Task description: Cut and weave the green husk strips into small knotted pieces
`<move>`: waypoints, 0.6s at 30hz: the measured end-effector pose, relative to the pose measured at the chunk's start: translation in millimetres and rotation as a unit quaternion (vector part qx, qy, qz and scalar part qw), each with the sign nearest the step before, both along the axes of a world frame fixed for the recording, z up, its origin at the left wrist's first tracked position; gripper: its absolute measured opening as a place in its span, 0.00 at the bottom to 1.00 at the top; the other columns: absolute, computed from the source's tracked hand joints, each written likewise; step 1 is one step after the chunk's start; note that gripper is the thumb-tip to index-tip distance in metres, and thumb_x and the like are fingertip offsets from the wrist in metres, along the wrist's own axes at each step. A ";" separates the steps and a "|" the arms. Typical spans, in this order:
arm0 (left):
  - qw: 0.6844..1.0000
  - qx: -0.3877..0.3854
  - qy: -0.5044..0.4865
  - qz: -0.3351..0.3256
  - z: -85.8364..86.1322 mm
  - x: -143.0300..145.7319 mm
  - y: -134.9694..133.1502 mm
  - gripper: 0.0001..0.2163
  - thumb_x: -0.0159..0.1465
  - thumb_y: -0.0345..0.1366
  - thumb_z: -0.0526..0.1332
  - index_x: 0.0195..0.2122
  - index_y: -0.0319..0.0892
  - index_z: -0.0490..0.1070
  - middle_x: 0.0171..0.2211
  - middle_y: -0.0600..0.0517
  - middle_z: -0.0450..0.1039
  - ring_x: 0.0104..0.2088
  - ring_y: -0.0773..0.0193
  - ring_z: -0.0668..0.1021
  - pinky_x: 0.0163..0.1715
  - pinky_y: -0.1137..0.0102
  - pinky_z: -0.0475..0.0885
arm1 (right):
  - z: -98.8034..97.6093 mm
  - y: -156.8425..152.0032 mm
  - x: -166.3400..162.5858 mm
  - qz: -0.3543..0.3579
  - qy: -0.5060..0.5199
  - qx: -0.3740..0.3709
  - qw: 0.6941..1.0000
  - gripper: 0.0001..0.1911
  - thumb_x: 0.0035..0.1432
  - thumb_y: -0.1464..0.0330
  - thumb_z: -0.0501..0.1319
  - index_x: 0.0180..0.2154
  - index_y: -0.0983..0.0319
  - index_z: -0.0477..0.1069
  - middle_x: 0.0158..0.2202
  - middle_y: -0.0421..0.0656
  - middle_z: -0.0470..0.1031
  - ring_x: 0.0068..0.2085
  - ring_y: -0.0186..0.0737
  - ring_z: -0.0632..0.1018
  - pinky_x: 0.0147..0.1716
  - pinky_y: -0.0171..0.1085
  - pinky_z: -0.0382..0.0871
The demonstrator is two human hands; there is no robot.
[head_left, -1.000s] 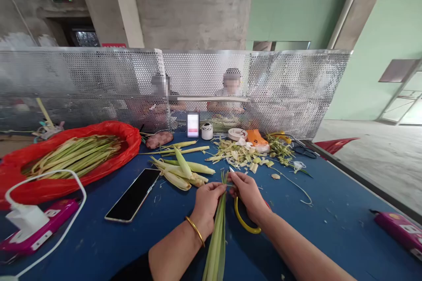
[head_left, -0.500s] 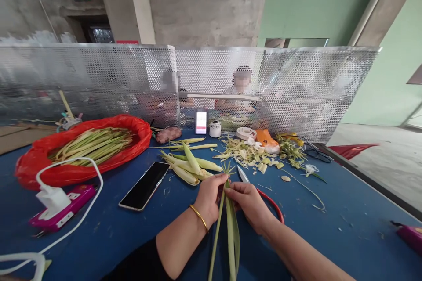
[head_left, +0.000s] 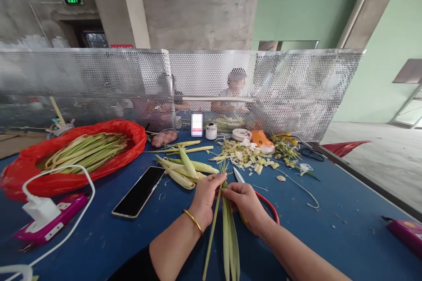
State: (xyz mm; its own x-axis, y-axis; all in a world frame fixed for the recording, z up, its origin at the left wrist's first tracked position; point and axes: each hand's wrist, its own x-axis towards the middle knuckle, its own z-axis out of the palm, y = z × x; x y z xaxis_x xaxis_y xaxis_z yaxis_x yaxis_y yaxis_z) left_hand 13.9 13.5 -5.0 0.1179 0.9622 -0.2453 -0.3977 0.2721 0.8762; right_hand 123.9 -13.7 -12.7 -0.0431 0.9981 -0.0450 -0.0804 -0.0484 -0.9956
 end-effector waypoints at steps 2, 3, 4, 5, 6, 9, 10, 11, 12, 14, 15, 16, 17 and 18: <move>1.000 -0.005 0.003 0.006 -1.5 -0.2 1.5 0.15 0.41 0.41 0.73 0.22 0.37 0.71 0.16 0.56 0.66 0.17 0.70 0.69 0.21 0.73 0.64 | -0.1 0.2 -1.0 0.003 -0.005 0.003 1.000 0.20 0.42 0.55 0.68 0.16 0.61 0.64 0.14 0.35 0.59 0.18 0.30 0.61 0.19 0.33 0.55; 1.000 -0.009 0.002 0.010 -2.2 -0.3 2.1 0.15 0.40 0.41 0.73 0.22 0.38 0.71 0.16 0.56 0.66 0.17 0.70 0.68 0.21 0.73 0.63 | 0.0 0.0 -1.5 0.004 -0.008 0.005 1.000 0.21 0.42 0.54 0.67 0.16 0.62 0.65 0.14 0.35 0.59 0.18 0.30 0.61 0.19 0.32 0.55; 1.000 -0.011 0.003 0.014 -2.7 -0.4 2.4 0.15 0.40 0.41 0.73 0.22 0.38 0.71 0.16 0.57 0.66 0.17 0.71 0.68 0.21 0.73 0.63 | 0.3 -0.2 -1.8 0.004 -0.010 0.007 1.000 0.21 0.43 0.53 0.67 0.16 0.62 0.65 0.14 0.34 0.59 0.18 0.30 0.61 0.19 0.32 0.54; 1.000 -0.012 0.003 0.016 -2.8 -0.5 2.4 0.15 0.40 0.41 0.73 0.22 0.38 0.71 0.16 0.57 0.66 0.18 0.70 0.68 0.22 0.73 0.63 | 0.8 -0.6 -1.9 0.002 -0.011 0.008 1.000 0.22 0.43 0.52 0.66 0.17 0.62 0.65 0.14 0.34 0.59 0.19 0.29 0.60 0.19 0.32 0.53; 1.000 -0.013 0.003 0.015 -2.3 -0.6 2.1 0.16 0.40 0.42 0.73 0.22 0.38 0.71 0.17 0.56 0.67 0.19 0.70 0.69 0.22 0.73 0.64 | 1.5 -0.9 -1.5 -0.001 -0.011 0.008 1.000 0.22 0.43 0.51 0.66 0.17 0.62 0.65 0.15 0.34 0.59 0.19 0.29 0.60 0.19 0.32 0.53; 1.000 0.004 0.027 0.011 2.7 -1.7 0.4 0.17 0.46 0.48 0.70 0.26 0.38 0.73 0.23 0.52 0.72 0.24 0.65 0.73 0.26 0.72 0.66 | 4.3 -0.2 3.0 -0.016 -0.008 0.005 1.000 0.22 0.44 0.51 0.65 0.18 0.62 0.64 0.15 0.34 0.57 0.19 0.28 0.58 0.19 0.32 0.51; 0.998 0.021 0.051 0.013 5.2 -2.6 -0.1 0.17 0.49 0.49 0.67 0.27 0.38 0.73 0.25 0.50 0.74 0.27 0.63 0.75 0.27 0.72 0.67 | 5.2 0.6 5.4 -0.023 -0.006 0.005 1.000 0.22 0.45 0.52 0.65 0.18 0.61 0.64 0.15 0.33 0.57 0.19 0.28 0.58 0.19 0.32 0.51; 0.995 0.047 0.083 0.020 7.8 -3.8 -0.4 0.16 0.52 0.49 0.65 0.29 0.39 0.73 0.26 0.49 0.75 0.28 0.62 0.76 0.28 0.71 0.67 | 5.9 1.8 8.0 -0.030 -0.004 0.006 1.000 0.21 0.46 0.52 0.65 0.19 0.61 0.64 0.15 0.33 0.57 0.19 0.28 0.58 0.19 0.32 0.51; 0.989 0.083 0.121 0.027 10.4 -5.3 -0.5 0.14 0.54 0.47 0.64 0.30 0.40 0.73 0.27 0.49 0.76 0.29 0.61 0.77 0.29 0.71 0.67 | 6.4 3.1 10.5 -0.037 0.000 0.008 0.999 0.21 0.47 0.52 0.64 0.20 0.61 0.64 0.16 0.33 0.57 0.19 0.28 0.58 0.19 0.32 0.51; 0.967 0.168 0.188 0.036 14.8 -9.1 -0.2 0.10 0.57 0.43 0.62 0.33 0.43 0.74 0.27 0.49 0.76 0.29 0.60 0.78 0.30 0.71 0.68 | 6.9 5.6 14.4 -0.047 0.014 0.003 0.999 0.20 0.47 0.52 0.64 0.21 0.61 0.64 0.16 0.33 0.57 0.18 0.28 0.57 0.19 0.31 0.50; 0.954 0.210 0.210 0.031 16.6 -11.1 0.2 0.08 0.58 0.42 0.61 0.34 0.44 0.74 0.27 0.49 0.77 0.29 0.60 0.78 0.32 0.70 0.68 | 6.9 6.6 15.4 -0.049 0.025 -0.005 0.998 0.20 0.47 0.52 0.64 0.21 0.61 0.64 0.16 0.33 0.57 0.18 0.28 0.57 0.18 0.31 0.50; 0.945 0.241 0.221 0.019 18.1 -13.1 0.7 0.08 0.58 0.41 0.61 0.36 0.45 0.75 0.28 0.49 0.78 0.30 0.59 0.78 0.33 0.70 0.69 | 6.9 7.3 15.8 -0.046 0.036 -0.018 0.998 0.20 0.46 0.53 0.65 0.21 0.61 0.64 0.16 0.33 0.57 0.18 0.27 0.57 0.18 0.31 0.49; 0.940 0.261 0.220 -0.003 19.5 -14.8 1.3 0.10 0.58 0.40 0.61 0.39 0.46 0.76 0.30 0.48 0.78 0.31 0.59 0.78 0.34 0.70 0.69 | 7.1 7.6 15.6 -0.039 0.046 -0.031 0.998 0.20 0.45 0.53 0.66 0.21 0.61 0.64 0.16 0.33 0.58 0.17 0.27 0.57 0.18 0.30 0.49; 0.938 0.271 0.214 -0.028 20.8 -16.1 1.9 0.10 0.58 0.39 0.61 0.39 0.47 0.77 0.32 0.48 0.79 0.32 0.58 0.79 0.36 0.70 0.70 | 7.5 7.5 14.9 -0.028 0.050 -0.046 0.997 0.19 0.44 0.54 0.66 0.22 0.62 0.65 0.15 0.33 0.58 0.17 0.27 0.57 0.18 0.30 0.49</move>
State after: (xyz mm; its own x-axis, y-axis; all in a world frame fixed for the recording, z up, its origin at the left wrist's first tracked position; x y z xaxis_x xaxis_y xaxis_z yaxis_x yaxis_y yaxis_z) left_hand -2.2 15.4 15.8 0.1736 0.9547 0.2418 0.0237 -0.2495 0.9681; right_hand 138.8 -6.2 -5.2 0.0038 0.9910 -0.1339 -0.1851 -0.1309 -0.9740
